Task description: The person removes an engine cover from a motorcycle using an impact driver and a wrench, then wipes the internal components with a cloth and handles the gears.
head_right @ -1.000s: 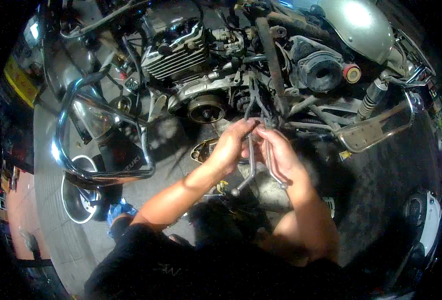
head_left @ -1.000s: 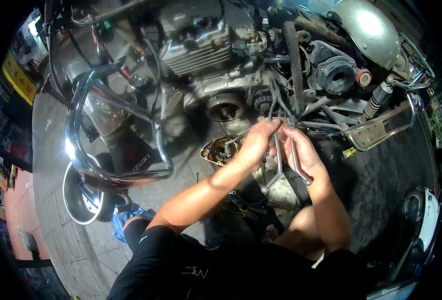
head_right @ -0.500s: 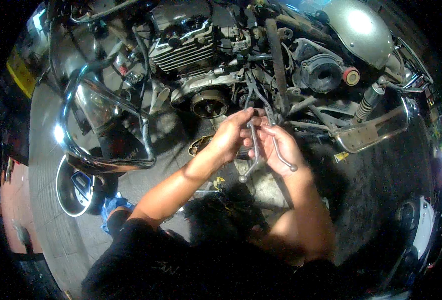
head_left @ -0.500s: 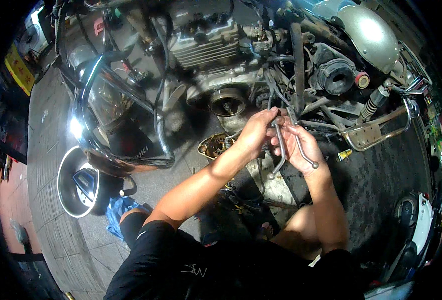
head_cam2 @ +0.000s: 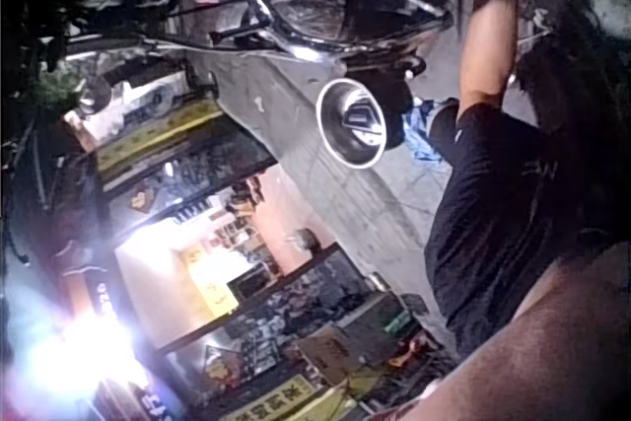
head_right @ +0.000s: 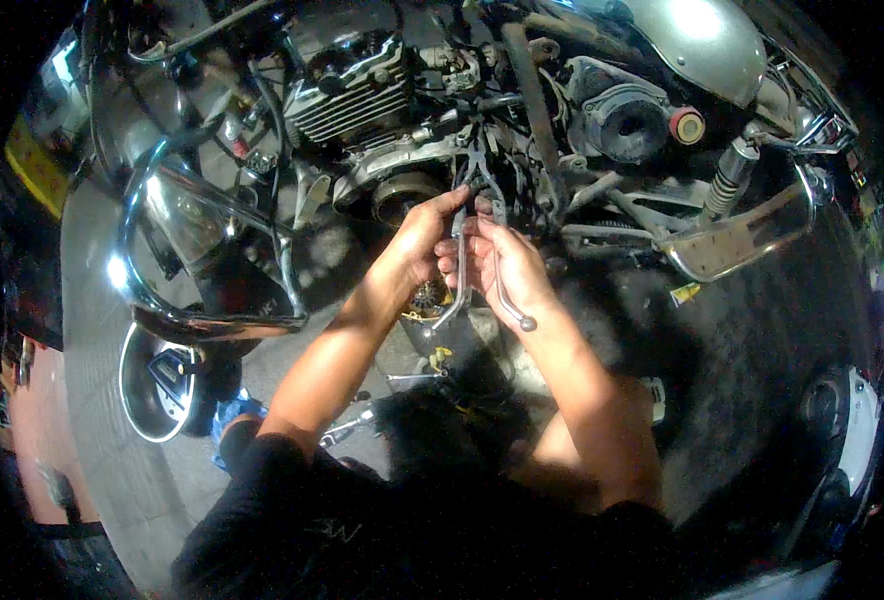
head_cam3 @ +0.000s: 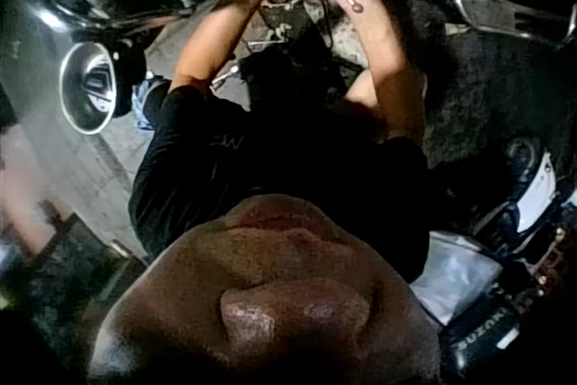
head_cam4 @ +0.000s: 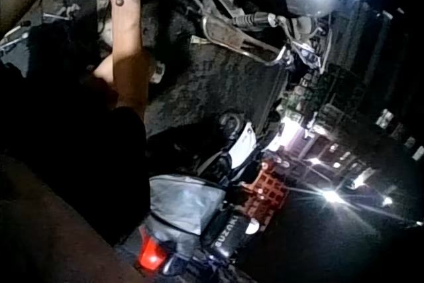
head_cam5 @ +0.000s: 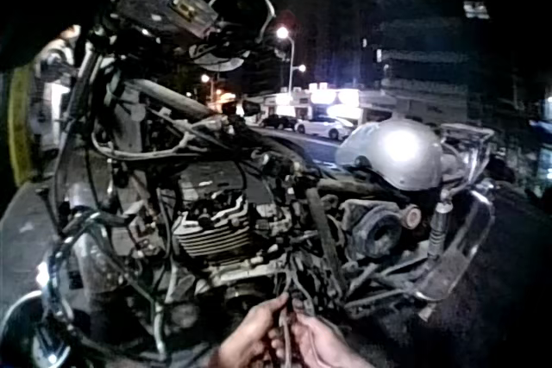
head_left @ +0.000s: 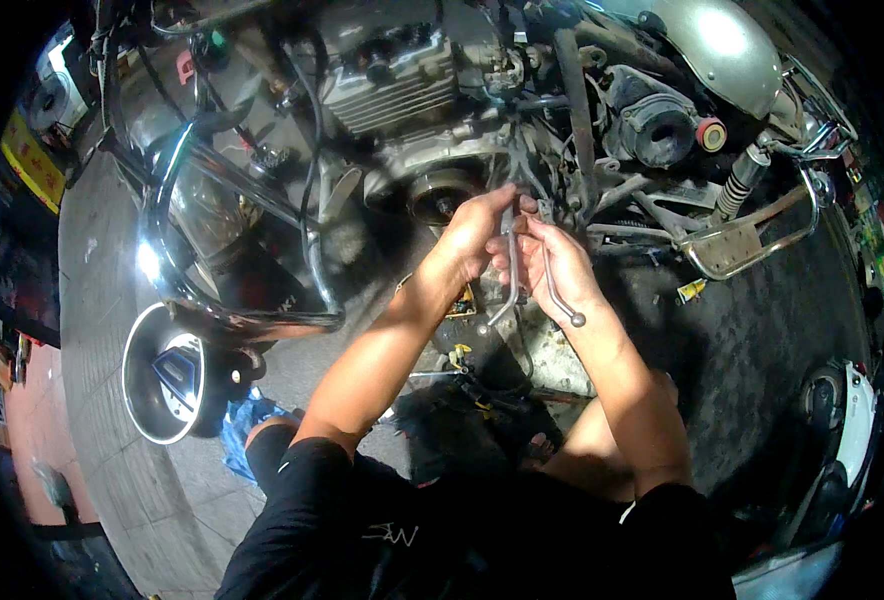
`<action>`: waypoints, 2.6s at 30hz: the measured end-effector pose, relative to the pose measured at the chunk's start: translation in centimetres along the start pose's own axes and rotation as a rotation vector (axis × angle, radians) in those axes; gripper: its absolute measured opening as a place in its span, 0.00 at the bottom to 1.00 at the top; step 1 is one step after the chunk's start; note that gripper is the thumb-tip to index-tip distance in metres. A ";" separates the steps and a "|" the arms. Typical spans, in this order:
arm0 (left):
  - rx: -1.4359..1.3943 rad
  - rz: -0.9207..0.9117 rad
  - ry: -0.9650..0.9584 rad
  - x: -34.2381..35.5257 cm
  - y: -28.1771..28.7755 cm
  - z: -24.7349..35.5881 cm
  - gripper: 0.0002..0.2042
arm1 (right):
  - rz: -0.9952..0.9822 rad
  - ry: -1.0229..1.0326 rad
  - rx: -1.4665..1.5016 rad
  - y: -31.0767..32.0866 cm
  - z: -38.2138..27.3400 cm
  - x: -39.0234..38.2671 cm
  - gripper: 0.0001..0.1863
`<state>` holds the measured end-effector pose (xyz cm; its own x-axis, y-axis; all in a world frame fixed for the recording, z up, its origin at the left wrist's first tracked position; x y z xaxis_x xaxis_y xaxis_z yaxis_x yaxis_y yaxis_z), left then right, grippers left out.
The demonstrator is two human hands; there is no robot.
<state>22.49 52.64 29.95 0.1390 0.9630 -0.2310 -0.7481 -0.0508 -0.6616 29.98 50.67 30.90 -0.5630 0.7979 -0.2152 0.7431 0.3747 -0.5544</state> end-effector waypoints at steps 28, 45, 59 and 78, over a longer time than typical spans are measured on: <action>0.073 -0.031 -0.045 2.6 -0.1 0.2 0.23 | -0.221 -0.048 0.127 0.3 0.0 -0.5 0.24; 0.140 0.139 -0.173 -0.6 0.1 -1.5 0.18 | -0.114 -0.200 0.035 1.1 0.5 2.9 0.24; 0.434 0.333 -0.206 -5.7 1.6 -1.6 0.26 | -0.113 -0.410 0.159 -0.2 1.8 2.6 0.30; 0.765 0.451 -0.475 -7.3 -0.1 -0.2 0.34 | 0.045 -0.343 0.109 0.7 2.8 2.9 0.25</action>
<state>21.70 45.57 31.52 -0.4080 0.9102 0.0718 -0.9060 -0.4133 0.0915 27.86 51.91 27.63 -0.6331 0.6007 -0.4883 0.7373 0.2756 -0.6168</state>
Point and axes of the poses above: each hand's wrist, its own x-axis towards the middle knuckle, its own y-axis out of the back of the hand, z = x × y, the point moved 9 cm from there along x, towards the middle knuckle, and after that the axes turned 7 degrees about z, right-handed, at the moved point
